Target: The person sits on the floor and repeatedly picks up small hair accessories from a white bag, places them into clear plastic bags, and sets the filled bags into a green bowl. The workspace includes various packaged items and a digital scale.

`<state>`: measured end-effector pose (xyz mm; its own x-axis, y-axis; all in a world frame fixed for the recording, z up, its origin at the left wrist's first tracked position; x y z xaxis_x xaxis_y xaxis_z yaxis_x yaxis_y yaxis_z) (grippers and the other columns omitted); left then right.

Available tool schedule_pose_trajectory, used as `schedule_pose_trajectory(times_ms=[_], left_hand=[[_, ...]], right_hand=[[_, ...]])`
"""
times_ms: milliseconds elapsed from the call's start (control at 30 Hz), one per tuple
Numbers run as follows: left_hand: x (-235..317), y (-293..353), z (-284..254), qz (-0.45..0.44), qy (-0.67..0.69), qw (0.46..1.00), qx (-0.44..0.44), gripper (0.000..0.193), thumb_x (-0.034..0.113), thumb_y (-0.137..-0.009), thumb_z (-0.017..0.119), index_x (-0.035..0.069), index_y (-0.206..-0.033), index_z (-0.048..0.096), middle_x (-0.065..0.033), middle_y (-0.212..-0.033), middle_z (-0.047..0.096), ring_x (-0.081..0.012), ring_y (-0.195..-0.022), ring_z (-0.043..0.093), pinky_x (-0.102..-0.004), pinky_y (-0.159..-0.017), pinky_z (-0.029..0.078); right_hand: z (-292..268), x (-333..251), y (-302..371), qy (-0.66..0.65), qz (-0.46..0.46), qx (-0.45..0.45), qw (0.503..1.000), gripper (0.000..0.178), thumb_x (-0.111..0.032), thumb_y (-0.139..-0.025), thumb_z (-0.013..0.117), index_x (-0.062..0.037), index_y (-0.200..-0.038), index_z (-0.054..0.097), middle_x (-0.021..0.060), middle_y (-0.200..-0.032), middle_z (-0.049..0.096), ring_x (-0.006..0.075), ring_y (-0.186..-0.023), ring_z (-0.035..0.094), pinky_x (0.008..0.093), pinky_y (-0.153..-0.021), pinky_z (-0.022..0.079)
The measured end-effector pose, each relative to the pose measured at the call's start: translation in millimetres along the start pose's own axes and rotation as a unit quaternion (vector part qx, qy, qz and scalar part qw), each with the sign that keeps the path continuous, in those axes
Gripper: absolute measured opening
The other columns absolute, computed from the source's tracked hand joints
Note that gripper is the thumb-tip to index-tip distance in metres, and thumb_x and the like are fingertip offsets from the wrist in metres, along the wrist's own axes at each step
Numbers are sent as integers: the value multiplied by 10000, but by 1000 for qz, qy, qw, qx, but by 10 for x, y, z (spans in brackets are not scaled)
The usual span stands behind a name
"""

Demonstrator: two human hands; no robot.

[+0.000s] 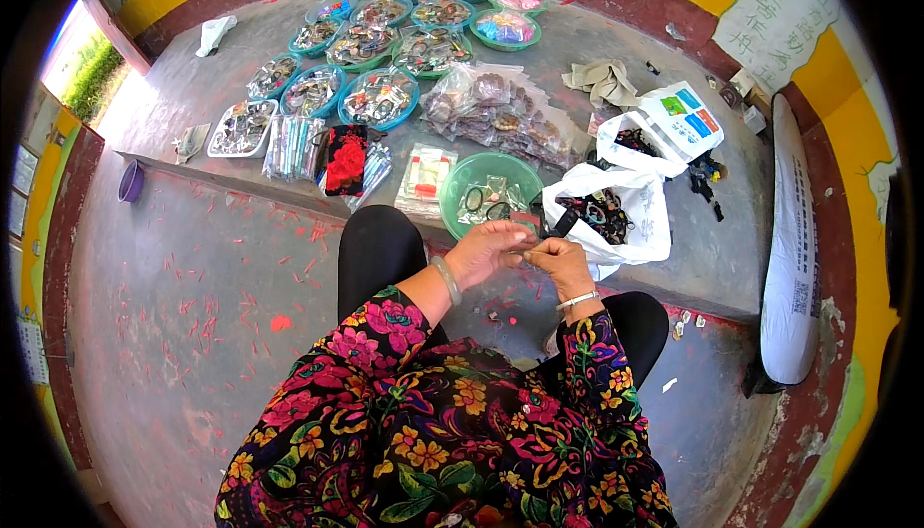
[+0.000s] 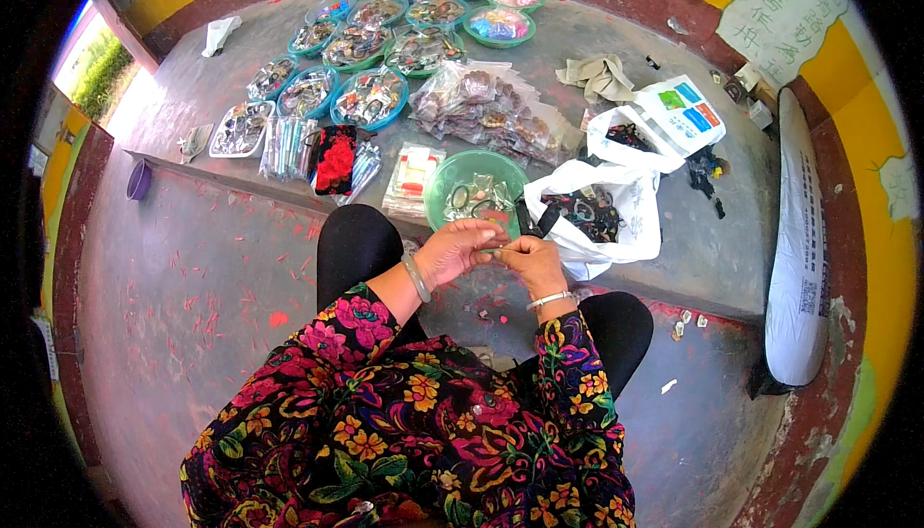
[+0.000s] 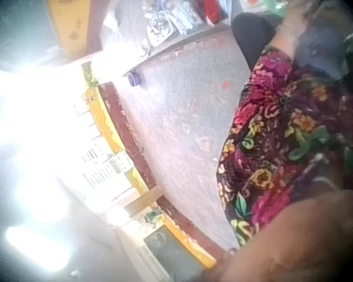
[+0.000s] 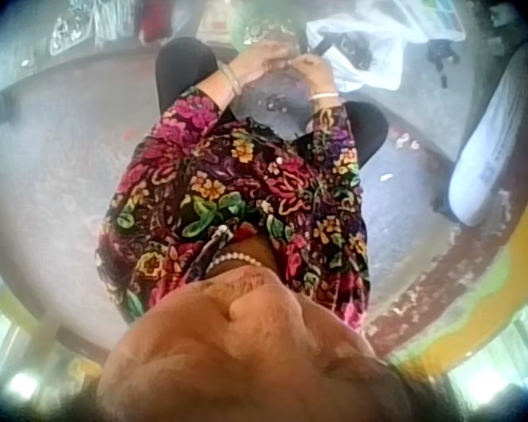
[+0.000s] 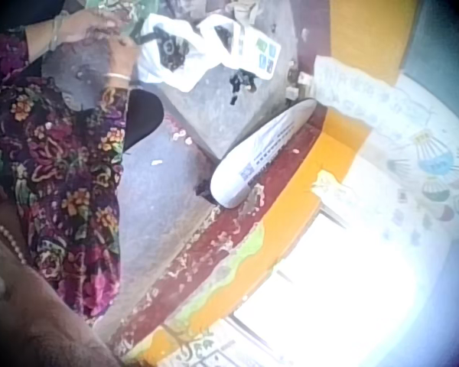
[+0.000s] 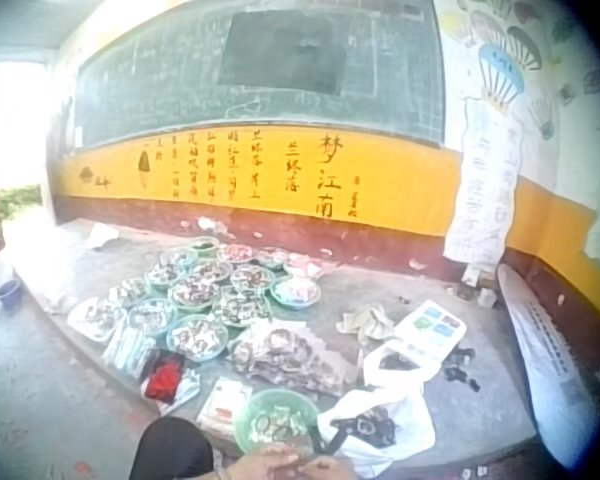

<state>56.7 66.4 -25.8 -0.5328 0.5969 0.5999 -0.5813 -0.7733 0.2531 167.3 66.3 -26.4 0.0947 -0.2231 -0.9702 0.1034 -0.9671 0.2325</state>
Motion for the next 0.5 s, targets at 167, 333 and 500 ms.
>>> schedule_pose_trajectory(times_ms=[167, 333, 500], left_hand=[[17, -20, -74, -7, 19, 1000, 13, 170, 151, -834, 575, 37, -956, 607, -106, -953, 627, -163, -882, 604, -251, -690, 503], [13, -34, -167, -3, 15, 999, 31, 128, 132, -820, 588, 30, -891, 617, -114, -900, 634, -181, -859, 612, -266, -718, 505], [-48, -45, -218, -17, 11, 1000, 23, 87, 51, -800, 557, 0, -859, 594, -124, -887, 624, -206, -830, 614, -302, -760, 509]], right_hand=[[52, -50, -4, 70, -39, -21, 997, 120, -91, -658, 710, -8, -659, 623, 7, -587, 577, 51, -527, 466, 213, -482, 372], [53, -63, -4, 124, -53, -34, 990, 141, -99, -641, 716, -8, -647, 608, 27, -587, 576, 73, -533, 482, 240, -505, 400], [49, -340, 79, 266, -149, 11, 952, 130, -69, -620, 691, -10, -628, 576, 54, -587, 534, 152, -541, 503, 280, -509, 387]])
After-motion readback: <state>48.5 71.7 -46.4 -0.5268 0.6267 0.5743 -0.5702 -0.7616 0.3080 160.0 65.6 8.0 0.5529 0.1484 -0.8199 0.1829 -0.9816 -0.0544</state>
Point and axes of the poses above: each hand's wrist, its own y-axis away from the middle knuckle, its own z-axis out of the palm, x = y × z, the point moved 10 cm from there along -y, towards the middle knuckle
